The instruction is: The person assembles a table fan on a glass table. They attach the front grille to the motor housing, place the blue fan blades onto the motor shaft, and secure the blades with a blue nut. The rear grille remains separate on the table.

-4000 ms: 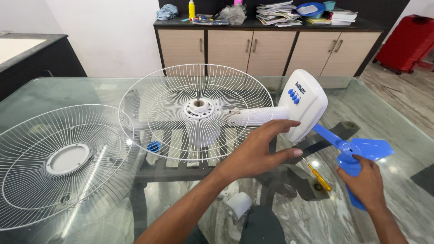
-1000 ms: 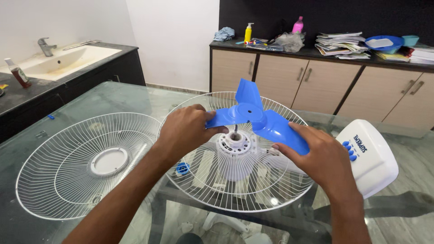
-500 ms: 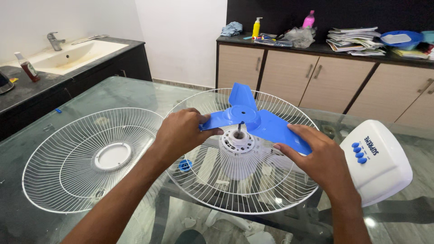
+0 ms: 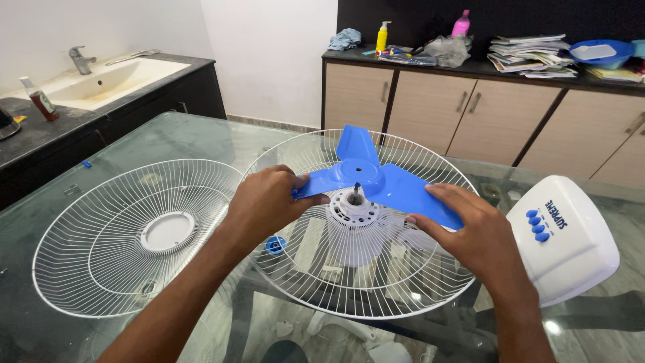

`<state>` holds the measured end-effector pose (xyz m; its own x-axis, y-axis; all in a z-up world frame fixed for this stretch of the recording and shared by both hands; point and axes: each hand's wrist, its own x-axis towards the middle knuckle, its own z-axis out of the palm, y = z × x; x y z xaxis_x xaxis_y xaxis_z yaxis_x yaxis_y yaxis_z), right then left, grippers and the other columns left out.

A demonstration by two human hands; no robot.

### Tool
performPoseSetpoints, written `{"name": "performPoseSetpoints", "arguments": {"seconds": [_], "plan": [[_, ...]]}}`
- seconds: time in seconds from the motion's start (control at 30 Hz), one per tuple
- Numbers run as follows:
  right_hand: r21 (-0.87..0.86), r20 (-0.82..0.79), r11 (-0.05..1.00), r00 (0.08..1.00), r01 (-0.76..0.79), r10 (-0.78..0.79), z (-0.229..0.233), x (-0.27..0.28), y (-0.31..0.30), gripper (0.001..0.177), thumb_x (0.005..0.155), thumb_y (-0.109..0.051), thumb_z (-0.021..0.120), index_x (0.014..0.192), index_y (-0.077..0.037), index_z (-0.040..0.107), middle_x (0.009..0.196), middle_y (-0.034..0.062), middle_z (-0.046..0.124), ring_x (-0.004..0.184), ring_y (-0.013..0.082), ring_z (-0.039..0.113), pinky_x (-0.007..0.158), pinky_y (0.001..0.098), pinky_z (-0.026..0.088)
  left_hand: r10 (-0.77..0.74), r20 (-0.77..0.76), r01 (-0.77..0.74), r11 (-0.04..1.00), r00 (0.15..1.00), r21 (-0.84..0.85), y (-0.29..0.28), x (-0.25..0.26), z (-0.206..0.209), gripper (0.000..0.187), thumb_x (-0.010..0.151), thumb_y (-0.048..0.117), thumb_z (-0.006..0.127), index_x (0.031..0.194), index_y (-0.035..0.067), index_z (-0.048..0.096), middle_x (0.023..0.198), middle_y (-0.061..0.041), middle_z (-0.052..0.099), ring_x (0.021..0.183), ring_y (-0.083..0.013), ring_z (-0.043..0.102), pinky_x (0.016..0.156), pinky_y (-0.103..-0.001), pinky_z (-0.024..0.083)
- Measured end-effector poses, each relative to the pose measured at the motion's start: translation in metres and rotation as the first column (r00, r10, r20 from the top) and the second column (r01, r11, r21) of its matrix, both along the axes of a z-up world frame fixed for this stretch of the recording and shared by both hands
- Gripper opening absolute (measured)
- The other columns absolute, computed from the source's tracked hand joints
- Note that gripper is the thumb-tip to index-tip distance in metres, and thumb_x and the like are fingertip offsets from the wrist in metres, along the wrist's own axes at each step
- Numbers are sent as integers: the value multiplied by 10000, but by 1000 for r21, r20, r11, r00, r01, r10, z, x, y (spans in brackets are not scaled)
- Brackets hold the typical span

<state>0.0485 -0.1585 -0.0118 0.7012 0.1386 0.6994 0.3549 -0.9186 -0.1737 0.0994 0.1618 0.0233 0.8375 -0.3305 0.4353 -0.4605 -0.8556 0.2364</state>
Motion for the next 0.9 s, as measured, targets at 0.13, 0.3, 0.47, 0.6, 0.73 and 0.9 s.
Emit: {"name": "performPoseSetpoints", "arguments": {"seconds": [0.13, 0.3, 0.47, 0.6, 0.73, 0.9], "plan": [[13, -35, 1000, 999, 8, -8, 0, 1, 0, 623, 743, -524, 821, 1217, -125, 757, 1257, 142, 728, 1085, 304, 730, 870, 434, 593, 27, -78, -29, 999, 997, -22, -1, 2, -6, 598, 813, 600, 745, 1027, 43, 798, 747, -121, 734, 521, -233, 692, 518, -403, 559], [84, -158, 996, 987, 37, -23, 0, -1, 1, 641, 728, -549, 804, 1221, -143, 755, 1255, 127, 728, 1065, 290, 736, 863, 423, 601, -25, -46, 23, 999, 999, -47, 0, 7, -20, 607, 790, 588, 775, 976, 11, 809, 772, -147, 711, 516, -227, 671, 515, -399, 561], [16, -501, 984, 853, 176, -145, 5, -1, 7, 709, 664, -654, 839, 1196, -191, 758, 1223, 59, 753, 1075, 240, 744, 932, 419, 590, 32, -362, 25, 988, 932, 153, -6, 4, -31, 686, 730, 649, 776, 1024, 29, 784, 841, -136, 699, 669, -235, 703, 638, -377, 593], [-36, -610, 966, 761, 256, -224, 8, -6, 12, 685, 690, -699, 814, 1195, -238, 769, 1224, 11, 760, 1121, 196, 727, 966, 421, 578, 4, -235, 76, 942, 972, 327, -3, 1, -36, 822, 669, 768, 736, 1055, 44, 773, 1006, -140, 704, 1124, -302, 584, 953, -522, 487], [-18, -605, 967, 767, 255, -213, 7, -4, 12, 648, 700, -664, 760, 1187, -237, 777, 1241, 9, 751, 1155, 205, 705, 980, 420, 556, -48, -184, 108, 937, 982, 332, 2, 8, -46, 924, 666, 844, 680, 1123, 44, 753, 1217, -215, 638, 1342, -397, 422, 1046, -657, 381], [43, -551, 977, 821, 209, -152, 2, -5, 7, 604, 737, -624, 749, 1182, -216, 777, 1246, 13, 749, 1131, 226, 716, 967, 405, 554, -39, -217, 109, 941, 975, 321, 6, 13, -60, 991, 709, 822, 648, 1337, 56, 628, 1224, -191, 650, 1310, -354, 491, 1042, -633, 415]]}}
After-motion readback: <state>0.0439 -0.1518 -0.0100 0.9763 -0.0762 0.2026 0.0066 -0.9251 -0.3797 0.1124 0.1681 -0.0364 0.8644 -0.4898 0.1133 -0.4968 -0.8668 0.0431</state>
